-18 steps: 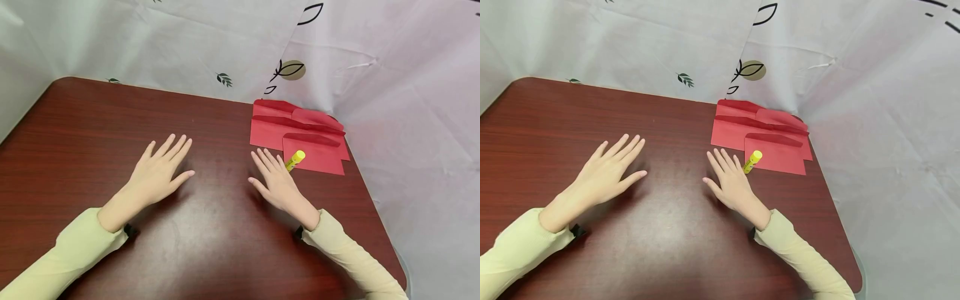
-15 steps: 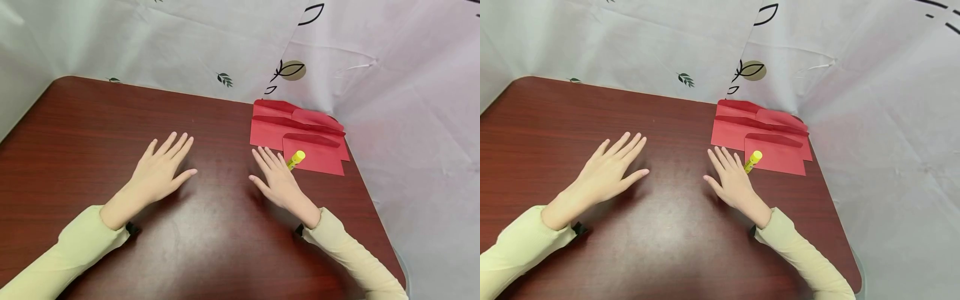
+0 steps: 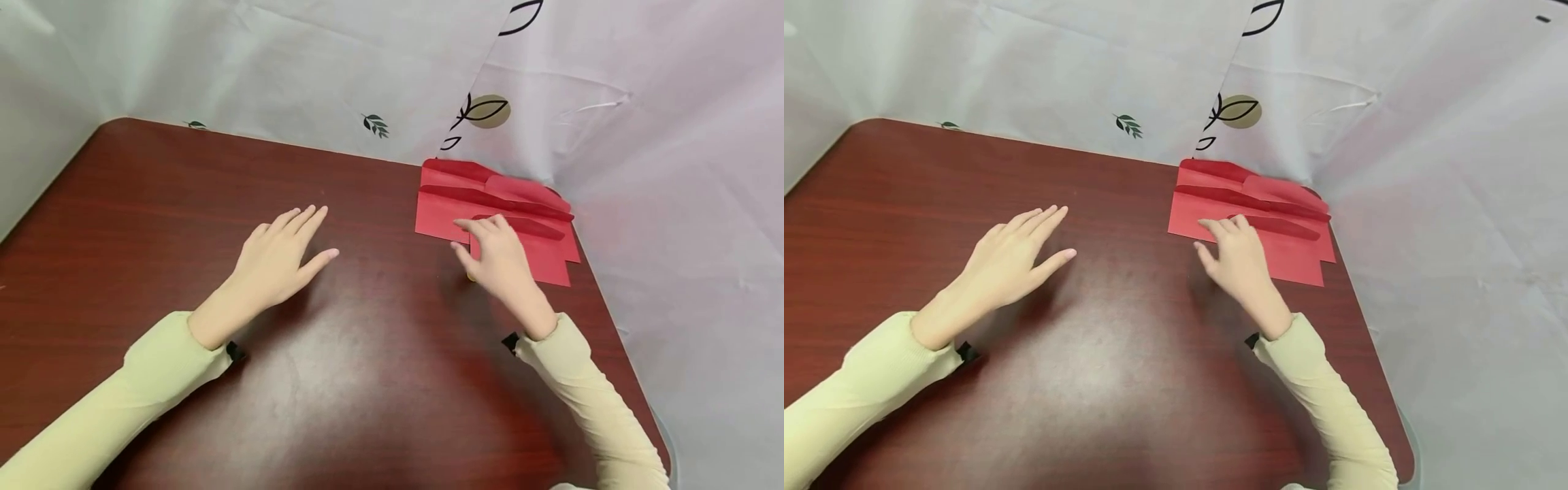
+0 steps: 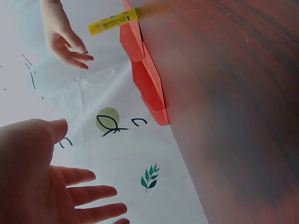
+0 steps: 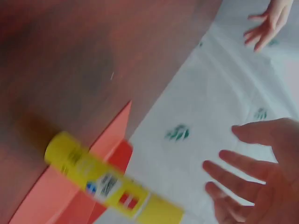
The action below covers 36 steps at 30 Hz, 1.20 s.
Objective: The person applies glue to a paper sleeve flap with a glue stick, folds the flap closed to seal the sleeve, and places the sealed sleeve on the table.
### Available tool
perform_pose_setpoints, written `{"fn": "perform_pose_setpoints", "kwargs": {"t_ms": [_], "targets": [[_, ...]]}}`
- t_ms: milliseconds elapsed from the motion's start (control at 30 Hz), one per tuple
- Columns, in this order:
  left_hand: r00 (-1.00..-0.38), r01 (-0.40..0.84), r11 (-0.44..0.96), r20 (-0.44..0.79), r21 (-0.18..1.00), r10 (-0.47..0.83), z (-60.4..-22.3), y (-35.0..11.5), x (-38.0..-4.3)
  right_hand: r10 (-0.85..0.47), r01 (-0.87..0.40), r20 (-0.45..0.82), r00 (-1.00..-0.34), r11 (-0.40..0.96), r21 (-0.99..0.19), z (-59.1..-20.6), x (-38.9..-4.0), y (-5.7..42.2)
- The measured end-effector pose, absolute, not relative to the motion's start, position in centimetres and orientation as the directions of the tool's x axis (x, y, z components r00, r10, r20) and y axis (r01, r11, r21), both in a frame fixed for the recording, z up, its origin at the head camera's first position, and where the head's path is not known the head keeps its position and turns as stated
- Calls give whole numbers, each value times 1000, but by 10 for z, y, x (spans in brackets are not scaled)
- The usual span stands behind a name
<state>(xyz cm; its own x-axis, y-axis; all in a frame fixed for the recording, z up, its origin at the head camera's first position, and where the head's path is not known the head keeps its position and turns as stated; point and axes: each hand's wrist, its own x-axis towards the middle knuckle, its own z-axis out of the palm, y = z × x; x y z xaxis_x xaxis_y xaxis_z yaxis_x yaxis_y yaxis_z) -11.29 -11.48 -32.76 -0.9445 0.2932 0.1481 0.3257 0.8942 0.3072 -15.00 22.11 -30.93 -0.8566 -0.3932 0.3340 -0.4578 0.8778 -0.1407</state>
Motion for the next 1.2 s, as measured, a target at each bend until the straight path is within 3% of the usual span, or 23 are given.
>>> {"fn": "perform_pose_setpoints", "kwargs": {"t_ms": [233, 600, 800, 1033, 1200], "targets": [[-934, 346, 851, 233, 395, 271, -333, -109, -121, -267, -309, 238, -934, 938, -158, -301, -157, 244], [-919, 370, 849, 282, 378, 276, -337, -101, -125, -162, -175, 78, -984, 963, -204, -302, -152, 260], [-914, 382, 849, 286, 366, 288, -342, -96, -120, -141, -161, 95, -985, 953, -257, -306, -150, 263], [-919, 392, 789, 245, 473, 309, -340, -86, -110, -154, -185, 137, -979, 947, -263, -306, -150, 261], [-898, 436, 745, 298, 505, 324, -337, -78, -106, -194, -247, 211, -958, 933, -263, -307, -149, 254]]}}
